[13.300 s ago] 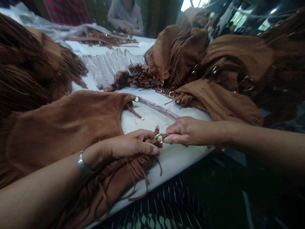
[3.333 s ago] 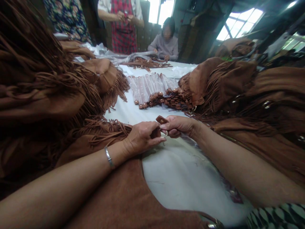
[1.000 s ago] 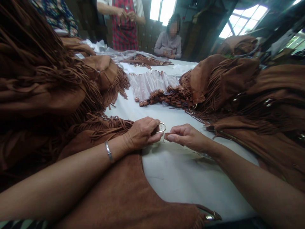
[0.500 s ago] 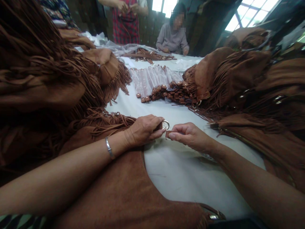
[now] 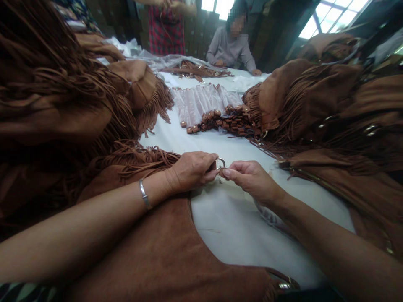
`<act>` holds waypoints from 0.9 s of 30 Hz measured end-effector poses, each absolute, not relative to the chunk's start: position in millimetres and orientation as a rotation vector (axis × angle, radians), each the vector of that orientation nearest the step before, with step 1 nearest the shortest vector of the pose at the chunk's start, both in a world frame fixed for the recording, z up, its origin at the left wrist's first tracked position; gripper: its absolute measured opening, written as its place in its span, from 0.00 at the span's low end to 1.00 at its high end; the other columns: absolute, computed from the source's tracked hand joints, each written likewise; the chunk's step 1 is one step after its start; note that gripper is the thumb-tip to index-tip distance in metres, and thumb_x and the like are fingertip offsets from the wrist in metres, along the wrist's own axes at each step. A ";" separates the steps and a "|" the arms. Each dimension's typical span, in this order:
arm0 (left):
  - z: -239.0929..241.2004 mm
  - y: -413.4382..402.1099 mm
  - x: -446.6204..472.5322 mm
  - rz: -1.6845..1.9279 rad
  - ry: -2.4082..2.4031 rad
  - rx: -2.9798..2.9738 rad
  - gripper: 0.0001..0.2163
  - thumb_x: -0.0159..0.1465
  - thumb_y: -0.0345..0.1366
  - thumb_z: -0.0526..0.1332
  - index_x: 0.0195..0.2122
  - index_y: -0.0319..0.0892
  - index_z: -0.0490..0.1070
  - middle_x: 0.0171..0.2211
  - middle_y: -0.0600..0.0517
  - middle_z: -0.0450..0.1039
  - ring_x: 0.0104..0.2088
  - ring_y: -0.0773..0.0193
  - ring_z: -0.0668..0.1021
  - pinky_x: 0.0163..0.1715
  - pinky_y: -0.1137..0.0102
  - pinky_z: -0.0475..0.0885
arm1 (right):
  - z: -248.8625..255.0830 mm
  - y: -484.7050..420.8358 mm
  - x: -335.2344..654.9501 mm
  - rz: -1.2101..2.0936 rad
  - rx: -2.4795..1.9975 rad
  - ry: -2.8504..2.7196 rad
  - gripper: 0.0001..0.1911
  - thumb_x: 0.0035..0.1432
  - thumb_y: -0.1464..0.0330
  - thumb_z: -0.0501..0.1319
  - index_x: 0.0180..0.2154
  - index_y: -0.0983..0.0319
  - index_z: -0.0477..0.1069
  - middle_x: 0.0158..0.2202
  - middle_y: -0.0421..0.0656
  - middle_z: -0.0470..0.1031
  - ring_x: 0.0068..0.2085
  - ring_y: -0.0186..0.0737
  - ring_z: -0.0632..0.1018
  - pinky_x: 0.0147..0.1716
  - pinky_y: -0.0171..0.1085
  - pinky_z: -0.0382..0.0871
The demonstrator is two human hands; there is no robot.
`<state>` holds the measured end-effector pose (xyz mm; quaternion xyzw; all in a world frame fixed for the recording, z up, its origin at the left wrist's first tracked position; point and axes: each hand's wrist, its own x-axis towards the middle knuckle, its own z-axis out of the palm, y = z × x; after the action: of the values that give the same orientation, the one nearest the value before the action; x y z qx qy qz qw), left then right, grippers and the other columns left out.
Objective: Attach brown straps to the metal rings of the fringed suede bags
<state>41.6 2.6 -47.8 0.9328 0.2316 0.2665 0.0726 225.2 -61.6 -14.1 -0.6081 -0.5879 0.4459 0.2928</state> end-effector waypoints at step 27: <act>-40.3 6.1 47.6 0.606 0.741 2.640 0.12 0.65 0.42 0.49 0.32 0.39 0.63 0.28 0.52 0.65 0.30 0.64 0.68 0.32 0.70 0.63 | 34.1 -8.3 228.1 1.490 -1.735 -1.753 0.20 0.38 0.57 0.69 0.20 0.66 0.67 0.11 0.32 0.52 0.14 0.23 0.50 0.12 0.29 0.37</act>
<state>47.6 6.1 -40.3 0.9271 0.2602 0.2127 0.1661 228.1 -8.3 34.1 -0.5971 -0.6032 0.5126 0.1299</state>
